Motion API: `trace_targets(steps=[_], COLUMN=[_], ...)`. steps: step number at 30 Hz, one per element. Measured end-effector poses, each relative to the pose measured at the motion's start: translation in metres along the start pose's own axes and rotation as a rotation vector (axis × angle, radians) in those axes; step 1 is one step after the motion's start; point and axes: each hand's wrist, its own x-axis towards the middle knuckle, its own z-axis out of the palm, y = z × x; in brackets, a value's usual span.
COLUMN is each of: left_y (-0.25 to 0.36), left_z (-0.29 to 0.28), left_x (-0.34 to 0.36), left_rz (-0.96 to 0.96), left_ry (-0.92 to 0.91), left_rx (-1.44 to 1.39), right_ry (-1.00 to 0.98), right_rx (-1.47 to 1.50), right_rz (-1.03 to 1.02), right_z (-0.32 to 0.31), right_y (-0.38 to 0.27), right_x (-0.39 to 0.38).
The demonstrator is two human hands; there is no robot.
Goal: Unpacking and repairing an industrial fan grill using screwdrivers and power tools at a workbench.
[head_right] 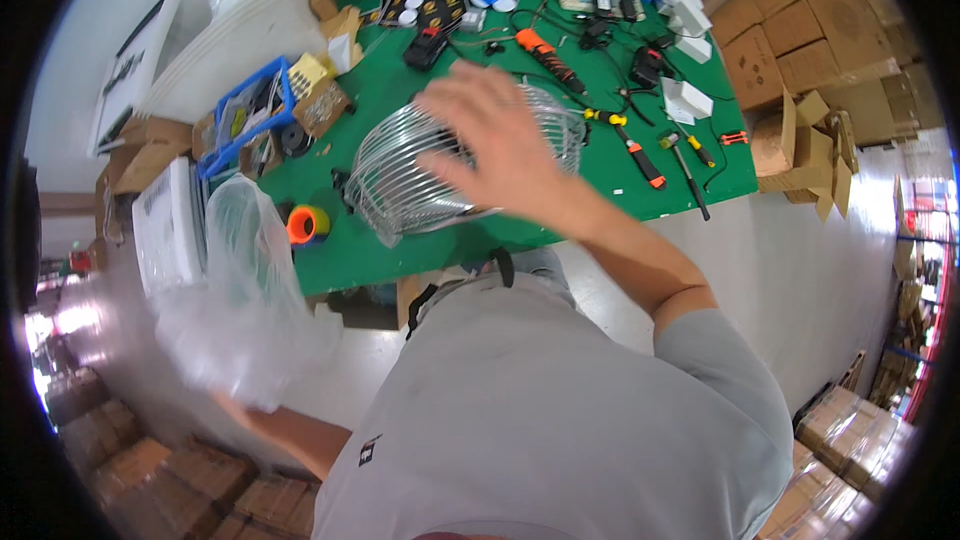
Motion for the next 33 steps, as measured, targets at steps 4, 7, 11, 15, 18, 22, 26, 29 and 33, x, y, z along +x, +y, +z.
trace_targets(steps=[4,7,11,15,18,22,26,29,33], left_y=[0.112,0.093,0.037,0.049,0.080,0.084,0.116,0.106,0.126], left_z=[0.129,0.190,0.238,0.264,0.262,0.264,0.277,0.300,0.307], left_x=[0.032,0.031,0.008,-0.013,-0.022,-0.009,0.005,0.014,0.036], left_rz=[-0.180,-0.182,-0.288,-0.430,-0.400,-0.289,-0.122,0.097,0.153], left_ry=[-0.143,-0.296,-0.468,-0.533,-0.405,-0.221,-0.178,-0.131,-0.208], left_rx=[0.400,0.195,0.218,0.095,0.101,-0.196,-0.631,-1.056,-0.904], right_ry=[-0.256,-0.221,-0.274,-0.384,-0.357,-0.111,-0.301,-0.529,-0.675], right_rx=[-0.101,-0.103,-0.070,-0.049,0.038,-0.038,0.563,1.302,1.461], right_rz=[0.142,0.169,0.261,0.326,0.267,0.147,0.001,0.439,0.659], right_z=[-0.001,0.006,0.014,0.026,0.019,0.012,0.016,0.081,0.108], right_y=[0.001,0.005,0.019,0.034,0.035,0.029,-0.062,-0.083,-0.054], right_x=[0.010,0.014,0.032,0.056,0.059,0.038,0.011,-0.058,-0.086])
